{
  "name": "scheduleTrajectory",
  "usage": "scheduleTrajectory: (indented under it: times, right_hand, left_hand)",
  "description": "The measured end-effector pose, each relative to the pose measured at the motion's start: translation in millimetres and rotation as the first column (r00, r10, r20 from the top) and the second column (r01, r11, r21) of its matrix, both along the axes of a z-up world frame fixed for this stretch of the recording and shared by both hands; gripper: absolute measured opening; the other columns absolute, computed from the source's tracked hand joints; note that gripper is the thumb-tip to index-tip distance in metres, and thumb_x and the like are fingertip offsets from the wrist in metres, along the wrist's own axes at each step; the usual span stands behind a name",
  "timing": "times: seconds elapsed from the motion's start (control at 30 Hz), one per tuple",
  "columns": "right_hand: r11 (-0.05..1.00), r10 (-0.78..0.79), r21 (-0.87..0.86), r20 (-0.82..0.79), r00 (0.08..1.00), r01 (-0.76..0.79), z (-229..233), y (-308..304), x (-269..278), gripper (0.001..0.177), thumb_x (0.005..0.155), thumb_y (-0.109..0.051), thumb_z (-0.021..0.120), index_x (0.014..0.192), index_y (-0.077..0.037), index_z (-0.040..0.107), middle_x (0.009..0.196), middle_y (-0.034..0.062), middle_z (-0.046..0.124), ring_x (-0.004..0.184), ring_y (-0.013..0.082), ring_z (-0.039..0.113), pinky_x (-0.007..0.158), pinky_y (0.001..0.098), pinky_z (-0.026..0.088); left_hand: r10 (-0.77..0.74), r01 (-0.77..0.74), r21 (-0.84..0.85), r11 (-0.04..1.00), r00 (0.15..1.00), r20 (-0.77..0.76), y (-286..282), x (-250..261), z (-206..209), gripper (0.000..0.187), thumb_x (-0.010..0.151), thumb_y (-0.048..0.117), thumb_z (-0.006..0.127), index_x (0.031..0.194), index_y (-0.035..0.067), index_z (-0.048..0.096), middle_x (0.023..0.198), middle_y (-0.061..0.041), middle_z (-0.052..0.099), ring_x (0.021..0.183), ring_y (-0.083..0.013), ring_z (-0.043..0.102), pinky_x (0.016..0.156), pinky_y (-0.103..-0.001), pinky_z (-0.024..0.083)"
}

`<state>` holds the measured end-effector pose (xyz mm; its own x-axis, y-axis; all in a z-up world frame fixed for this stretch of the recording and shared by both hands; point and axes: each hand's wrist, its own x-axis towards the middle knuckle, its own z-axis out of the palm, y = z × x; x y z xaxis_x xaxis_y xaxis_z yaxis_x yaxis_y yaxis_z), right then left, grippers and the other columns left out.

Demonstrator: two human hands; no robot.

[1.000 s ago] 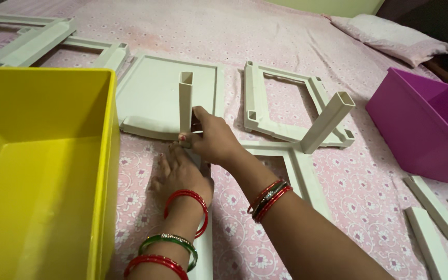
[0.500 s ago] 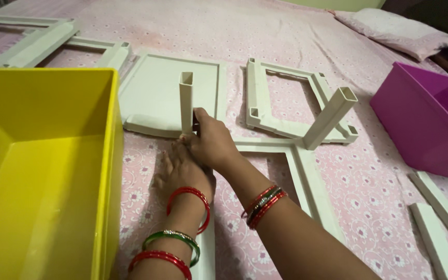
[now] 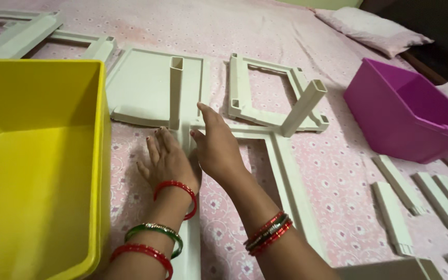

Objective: The person assembles a white plastic storage bin by inserting vertical support pieces into the frame and then attaching the base. They handle multiple colored bins and white frame components on a bed.

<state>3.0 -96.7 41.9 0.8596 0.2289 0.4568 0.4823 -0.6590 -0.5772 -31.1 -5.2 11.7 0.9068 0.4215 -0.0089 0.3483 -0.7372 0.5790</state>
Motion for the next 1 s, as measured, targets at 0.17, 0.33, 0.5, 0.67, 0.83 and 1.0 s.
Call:
scheduleTrajectory:
  times: [0.17,0.33,0.5,0.67,0.83,1.0]
  right_hand:
    - [0.994,-0.061,-0.092,0.036,0.998,0.064,26,-18,-37,0.057,0.091,-0.010,0.066,0.145,-0.010,0.047,0.149,0.0187,0.049,0.136,0.0393,0.047,0.105,0.0467,0.044]
    - [0.982,-0.110,-0.143,0.090,0.990,0.122,39,-31,-70,0.054,0.091,-0.007,0.062,0.143,-0.012,0.051,0.153,0.0180,0.046,0.139,0.0394,0.045,0.106,0.0465,0.043]
    - [0.977,-0.097,-0.170,0.199,0.975,0.132,54,-44,-103,0.054,0.090,-0.005,0.064,0.142,-0.008,0.052,0.153,0.0243,0.044,0.142,0.0447,0.038,0.114,0.0494,0.034]
    - [0.957,-0.145,-0.217,0.222,0.964,0.193,75,-62,-140,0.054,0.089,-0.002,0.064,0.141,-0.009,0.053,0.153,0.0267,0.043,0.143,0.0463,0.036,0.116,0.0495,0.032]
    - [0.940,-0.211,-0.198,0.298,0.931,0.277,95,-85,-175,0.058,0.089,-0.007,0.066,0.144,-0.012,0.052,0.154,0.0265,0.042,0.144,0.0451,0.036,0.117,0.0502,0.030]
    - [0.886,-0.307,-0.256,0.300,0.903,0.386,113,-113,-198,0.062,0.087,-0.013,0.069,0.146,-0.018,0.050,0.156,0.0238,0.038,0.145,0.0462,0.030,0.112,0.0580,0.027]
  left_hand:
    - [-0.007,0.009,-0.047,0.999,0.998,0.061,-8,-22,17,0.085,0.096,0.042,0.058,0.160,0.016,0.008,0.170,-0.001,0.012,0.156,-0.0226,0.004,0.120,-0.062,0.009]
    - [-0.074,0.078,-0.024,0.997,0.987,0.145,-20,-48,37,0.084,0.096,0.039,0.057,0.161,0.017,0.009,0.169,-0.002,0.013,0.156,-0.0251,0.004,0.118,-0.066,0.012]
    - [-0.142,0.142,0.006,0.990,0.979,0.146,-32,-79,67,0.082,0.095,0.034,0.058,0.160,0.024,0.009,0.170,-0.002,0.009,0.155,-0.0261,0.003,0.116,-0.069,0.012]
    - [-0.191,0.189,0.024,0.982,0.967,0.170,-43,-116,100,0.083,0.093,0.024,0.058,0.160,0.029,0.009,0.170,0.000,0.006,0.156,-0.0287,0.001,0.114,-0.072,0.015]
    - [-0.269,0.267,0.033,0.963,0.950,0.157,-60,-146,132,0.081,0.095,0.026,0.055,0.161,0.035,0.008,0.169,-0.001,0.002,0.154,-0.0338,-0.002,0.110,-0.078,0.017]
    - [-0.338,0.331,0.069,0.941,0.924,0.177,-86,-170,152,0.076,0.099,0.029,0.050,0.163,0.041,0.009,0.173,-0.003,0.000,0.153,-0.0370,-0.005,0.109,-0.080,0.014]
